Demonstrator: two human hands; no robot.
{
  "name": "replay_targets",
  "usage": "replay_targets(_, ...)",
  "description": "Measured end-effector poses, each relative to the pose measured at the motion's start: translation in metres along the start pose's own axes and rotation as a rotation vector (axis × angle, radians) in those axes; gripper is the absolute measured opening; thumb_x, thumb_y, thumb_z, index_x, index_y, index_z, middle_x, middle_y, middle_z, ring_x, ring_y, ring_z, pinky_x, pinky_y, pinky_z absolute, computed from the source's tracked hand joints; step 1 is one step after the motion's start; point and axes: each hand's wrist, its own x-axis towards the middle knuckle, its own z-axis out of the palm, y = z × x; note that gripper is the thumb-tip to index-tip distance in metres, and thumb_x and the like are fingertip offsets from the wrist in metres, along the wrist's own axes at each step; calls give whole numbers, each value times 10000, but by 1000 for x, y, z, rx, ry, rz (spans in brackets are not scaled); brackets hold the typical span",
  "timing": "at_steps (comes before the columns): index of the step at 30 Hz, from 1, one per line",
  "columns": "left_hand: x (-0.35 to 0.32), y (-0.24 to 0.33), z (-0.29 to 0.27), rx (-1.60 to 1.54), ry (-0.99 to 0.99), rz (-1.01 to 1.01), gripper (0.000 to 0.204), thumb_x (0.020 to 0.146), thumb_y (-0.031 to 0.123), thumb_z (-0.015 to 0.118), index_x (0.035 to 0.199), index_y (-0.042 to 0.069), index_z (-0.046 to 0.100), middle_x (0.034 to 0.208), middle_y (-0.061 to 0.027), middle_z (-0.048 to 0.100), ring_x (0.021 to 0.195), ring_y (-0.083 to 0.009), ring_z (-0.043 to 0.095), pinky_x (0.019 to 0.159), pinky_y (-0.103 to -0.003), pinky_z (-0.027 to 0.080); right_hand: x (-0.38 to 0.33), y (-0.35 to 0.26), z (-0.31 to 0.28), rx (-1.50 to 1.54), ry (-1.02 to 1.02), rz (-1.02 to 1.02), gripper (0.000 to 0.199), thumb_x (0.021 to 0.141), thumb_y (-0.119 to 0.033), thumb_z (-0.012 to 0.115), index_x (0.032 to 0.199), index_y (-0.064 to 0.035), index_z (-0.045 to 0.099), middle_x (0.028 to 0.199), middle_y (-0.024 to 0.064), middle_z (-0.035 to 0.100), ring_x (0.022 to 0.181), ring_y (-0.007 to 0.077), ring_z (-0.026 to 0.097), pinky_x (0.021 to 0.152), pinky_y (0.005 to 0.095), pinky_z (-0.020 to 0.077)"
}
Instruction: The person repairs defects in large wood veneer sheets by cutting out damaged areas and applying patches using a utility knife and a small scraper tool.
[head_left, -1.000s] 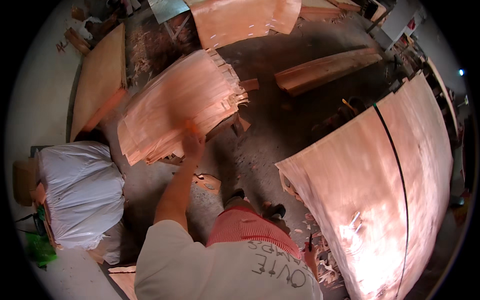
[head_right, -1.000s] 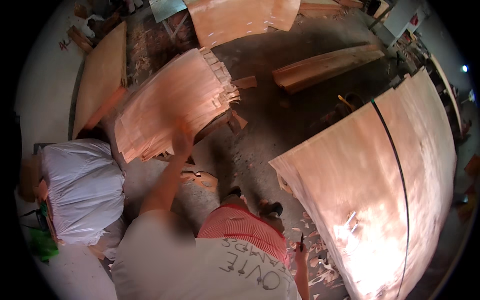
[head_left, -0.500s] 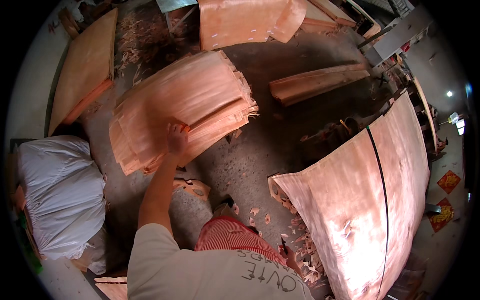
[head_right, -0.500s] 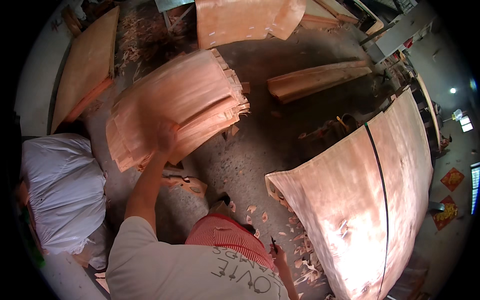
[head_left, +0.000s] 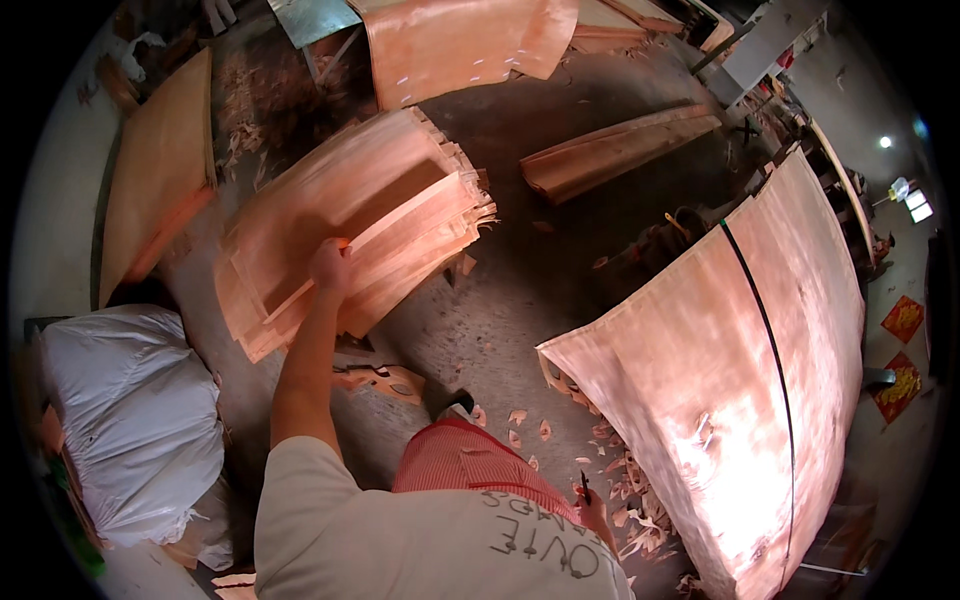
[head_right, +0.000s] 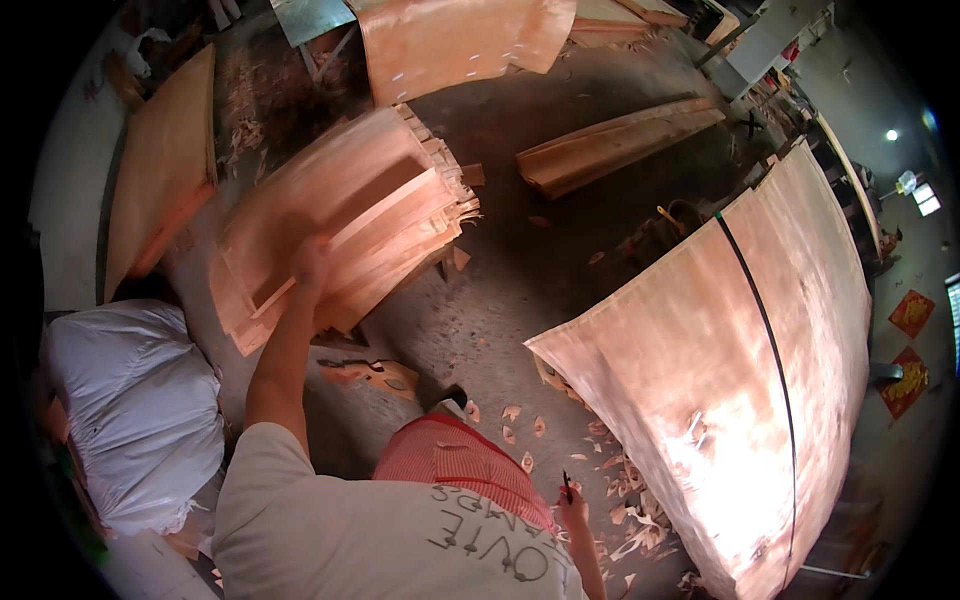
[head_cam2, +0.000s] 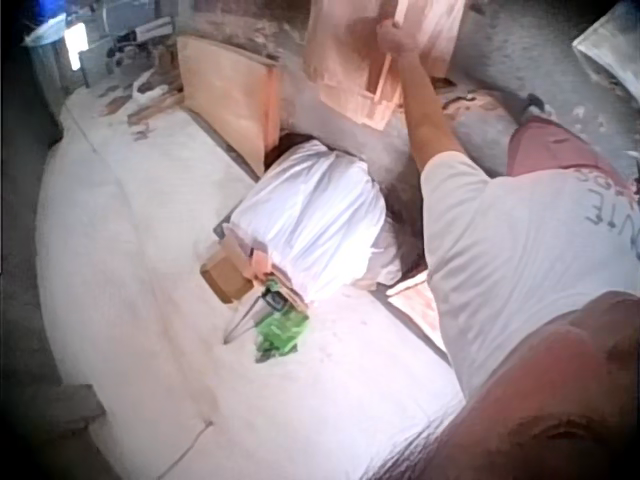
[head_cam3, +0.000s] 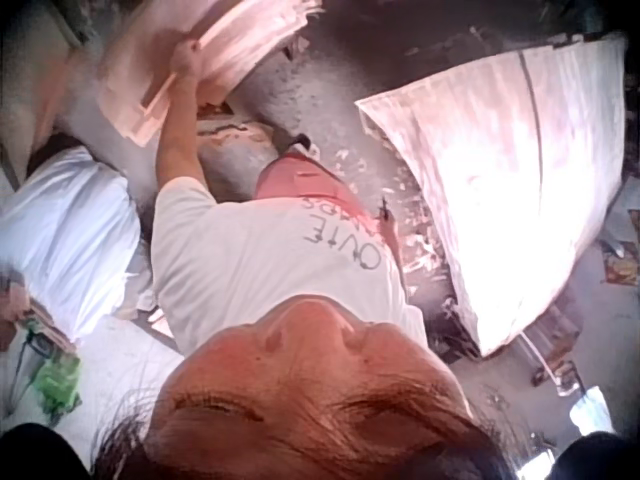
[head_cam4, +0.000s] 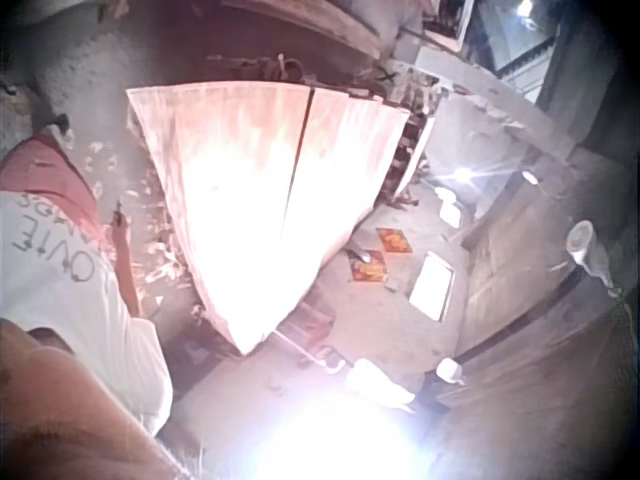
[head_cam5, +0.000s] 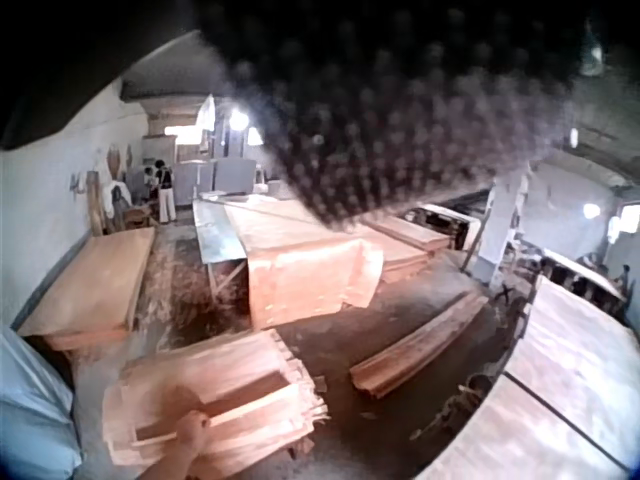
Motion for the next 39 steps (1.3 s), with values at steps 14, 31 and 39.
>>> replay_targets(14, 75, -42, -43, 137, 334, 235, 244, 861, 237, 456, 998, 134, 629, 922, -137, 638, 809, -300, 627, 675, -438, 500, 40, 98, 37, 45, -149, -94, 292, 833, -221, 516, 1083, -85, 578, 890, 68, 609, 785, 199, 562, 652, 306, 435)
replay_targets(31, 107, 184, -151, -214, 414, 550, 147, 818, 67, 464, 920, 48, 568, 806, -182, 574, 755, -379, 559, 645, -437, 445, 19, 38, 14, 3, 63, -117, 317, 878, -356, 506, 894, -63, 628, 665, 92, 633, 636, 263, 625, 585, 366, 473)
replay_targets(39, 77, 343, -103, -434, 196, 867, 217, 914, 144, 442, 1044, 18, 563, 857, -219, 594, 805, -360, 588, 664, -382, 460, -7, 87, 31, 294, 244, 0, 244, 870, -262, 517, 978, -65, 612, 654, 80, 631, 585, 171, 602, 531, 320, 449)
